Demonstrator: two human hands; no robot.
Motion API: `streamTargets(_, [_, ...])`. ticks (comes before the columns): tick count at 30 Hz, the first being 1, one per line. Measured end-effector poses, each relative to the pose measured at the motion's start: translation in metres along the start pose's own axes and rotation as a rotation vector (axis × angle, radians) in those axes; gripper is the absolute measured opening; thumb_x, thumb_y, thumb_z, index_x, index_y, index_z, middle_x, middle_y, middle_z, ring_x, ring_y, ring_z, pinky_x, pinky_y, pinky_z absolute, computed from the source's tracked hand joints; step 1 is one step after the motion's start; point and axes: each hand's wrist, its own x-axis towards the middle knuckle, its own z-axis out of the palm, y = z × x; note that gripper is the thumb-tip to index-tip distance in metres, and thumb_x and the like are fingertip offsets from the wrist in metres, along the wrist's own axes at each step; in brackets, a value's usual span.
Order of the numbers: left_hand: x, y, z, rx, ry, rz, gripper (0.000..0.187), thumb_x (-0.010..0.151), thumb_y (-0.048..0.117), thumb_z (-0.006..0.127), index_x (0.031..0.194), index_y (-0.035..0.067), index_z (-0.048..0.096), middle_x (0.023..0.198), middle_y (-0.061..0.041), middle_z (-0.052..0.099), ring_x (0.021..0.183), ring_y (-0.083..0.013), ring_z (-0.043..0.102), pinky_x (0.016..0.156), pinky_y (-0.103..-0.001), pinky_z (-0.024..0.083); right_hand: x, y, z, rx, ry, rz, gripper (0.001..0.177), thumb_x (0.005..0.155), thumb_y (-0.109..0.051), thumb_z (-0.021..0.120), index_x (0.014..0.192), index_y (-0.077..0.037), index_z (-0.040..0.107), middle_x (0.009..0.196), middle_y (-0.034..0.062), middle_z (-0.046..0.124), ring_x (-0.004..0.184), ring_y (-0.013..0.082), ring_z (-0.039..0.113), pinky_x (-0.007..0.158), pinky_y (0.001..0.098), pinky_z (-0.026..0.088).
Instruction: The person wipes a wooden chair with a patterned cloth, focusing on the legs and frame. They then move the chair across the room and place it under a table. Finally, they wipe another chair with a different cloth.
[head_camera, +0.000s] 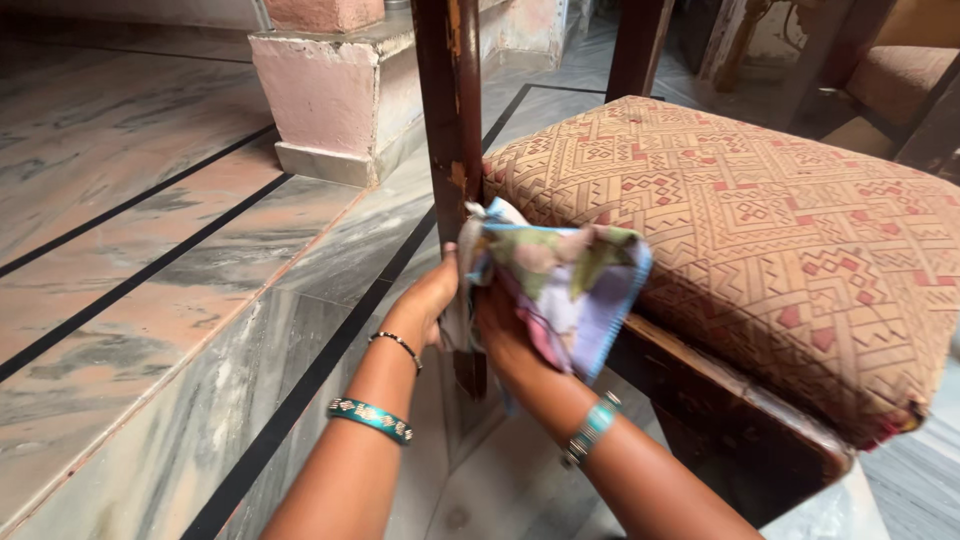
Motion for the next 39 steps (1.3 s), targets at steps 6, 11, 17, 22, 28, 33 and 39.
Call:
streamTargets(6, [0.012, -0.017, -0.001, -0.617, -0.310, -0.107, 0.103, 0.084, 0.089, 0.018, 0.152, 0.018, 0.048, 0.160, -0.015, 0.044, 0.144, -0.0451, 0.036, 0.107, -0.081, 0.015, 0.029, 0.014, 0.061, 0.281, 0.067, 0.006, 0.021, 0.099, -0.021, 0.057, 0.110, -0.004, 0.064, 0.099, 0.0085, 0.067, 0.092, 0.0248, 0.064, 0.076, 0.0348, 0.050])
streamTargets(11, [0.059, -0.062, -0.002, -0.762, -0.242, -0.048, 0.072, 0.089, 0.072, 0.046, 0.134, 0.018, 0.064, 0.143, -0.012, 0.064, 0.133, -0.0360, 0.057, 0.109, -0.066, 0.040, 0.026, 0.018, 0.086, 0.216, 0.028, -0.001, 0.020, 0.104, -0.019, 0.056, 0.106, -0.002, 0.065, 0.096, 0.0066, 0.068, 0.089, 0.0218, 0.065, 0.076, 0.0324, 0.050])
streamTargets(17, [0.118, -0.109, 0.018, -0.755, -0.213, -0.033, 0.057, 0.094, 0.052, 0.045, 0.128, 0.012, 0.067, 0.131, -0.012, 0.070, 0.121, -0.0303, 0.065, 0.103, -0.053, 0.052, -0.012, 0.019, 0.063, 0.096, -0.048, 0.114, 0.020, 0.100, -0.024, 0.056, 0.098, -0.007, 0.067, 0.088, 0.0090, 0.069, 0.080, 0.0244, 0.066, 0.068, 0.0352, 0.050])
streamTargets(22, [0.096, -0.125, 0.032, -0.469, -0.181, -0.046, 0.061, 0.095, 0.051, 0.043, 0.137, 0.011, 0.063, 0.140, -0.010, 0.064, 0.130, -0.0257, 0.058, 0.110, -0.046, 0.045, -0.040, 0.009, 0.038, -0.081, -0.148, 0.255, 0.018, 0.098, -0.025, 0.059, 0.097, -0.010, 0.068, 0.087, 0.0080, 0.070, 0.078, 0.0231, 0.067, 0.067, 0.0359, 0.051])
streamTargets(28, [0.022, -0.080, 0.045, -0.120, -0.184, -0.154, 0.064, 0.095, 0.054, 0.043, 0.143, 0.015, 0.056, 0.155, -0.010, 0.051, 0.145, -0.0327, 0.039, 0.117, -0.061, 0.026, -0.041, 0.004, 0.020, -0.184, -0.210, 0.307, 0.015, 0.094, -0.027, 0.062, 0.096, -0.014, 0.069, 0.085, 0.0067, 0.071, 0.075, 0.0215, 0.068, 0.065, 0.0367, 0.052])
streamTargets(33, [-0.001, -0.095, 0.083, -0.122, -0.284, 0.041, 0.061, 0.089, 0.054, 0.050, 0.134, 0.014, 0.064, 0.150, -0.010, 0.059, 0.142, -0.0273, 0.047, 0.117, -0.047, 0.033, -0.080, 0.009, -0.016, -0.312, -0.337, 0.431, 0.013, 0.092, -0.028, 0.064, 0.095, -0.017, 0.070, 0.084, 0.0057, 0.072, 0.073, 0.0201, 0.069, 0.063, 0.0374, 0.052])
streamTargets(39, [-0.010, -0.140, 0.133, -0.148, -0.435, 0.044, 0.059, 0.087, 0.050, 0.056, 0.130, 0.011, 0.067, 0.143, -0.014, 0.066, 0.135, -0.0299, 0.056, 0.114, -0.044, 0.040, -0.129, 0.009, -0.070, -0.126, -0.203, 0.360, 0.019, 0.087, -0.030, 0.066, 0.100, -0.016, 0.069, 0.084, 0.0032, 0.072, 0.070, 0.0168, 0.072, 0.060, 0.0352, 0.055])
